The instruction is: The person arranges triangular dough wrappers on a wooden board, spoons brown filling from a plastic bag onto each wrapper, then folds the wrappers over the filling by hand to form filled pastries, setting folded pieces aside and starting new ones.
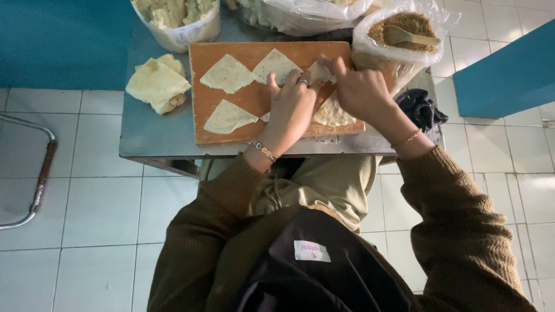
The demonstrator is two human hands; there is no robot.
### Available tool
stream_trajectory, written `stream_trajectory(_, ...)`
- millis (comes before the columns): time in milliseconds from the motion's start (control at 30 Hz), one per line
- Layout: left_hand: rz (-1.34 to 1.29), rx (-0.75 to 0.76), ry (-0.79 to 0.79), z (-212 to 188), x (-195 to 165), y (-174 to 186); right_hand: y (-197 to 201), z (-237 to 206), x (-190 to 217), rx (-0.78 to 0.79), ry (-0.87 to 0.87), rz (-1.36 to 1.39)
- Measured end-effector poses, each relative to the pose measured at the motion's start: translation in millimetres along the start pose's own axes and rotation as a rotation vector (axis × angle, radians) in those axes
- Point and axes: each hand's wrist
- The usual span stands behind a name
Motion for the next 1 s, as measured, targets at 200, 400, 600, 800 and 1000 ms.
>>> stream_trajectory(200, 0.041, 0.056, 0.018, 2.8, -1.5, -2.5, 4.3, -4.9, 10.4, -0.154, 0.223, -0.229)
stream_trajectory(400, -0.006, -0.004, 0.013, 0.7, -2.6, -2.7, 8.5, 0.0, 1.6, -0.045, 0.263, -0.414)
stream_trajectory(600, 0.02, 0.029, -0.012, 1.8, 1.0, 0.9, 11.7, 3.2, -7.0, -0.111, 0.284, -0.441)
stream_trajectory(800, 0.015, 0.003, -0.018, 0.9, 2.4, 4.1, 20.6, -0.3, -14.5, -0.101, 0.068, -0.226)
stream_trajectory(1000, -0.045, 0.07, -0.02, 5.9, 3.1, 12.3, 9.9, 5.8, -15.1, -0.051, 0.078, 0.142)
Point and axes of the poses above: each hand's wrist, its own z-axis towards the middle knuckle, its own y-axis out of the back of the hand, x = y × z, and after that the axes turned 11 degrees about y, right-handed
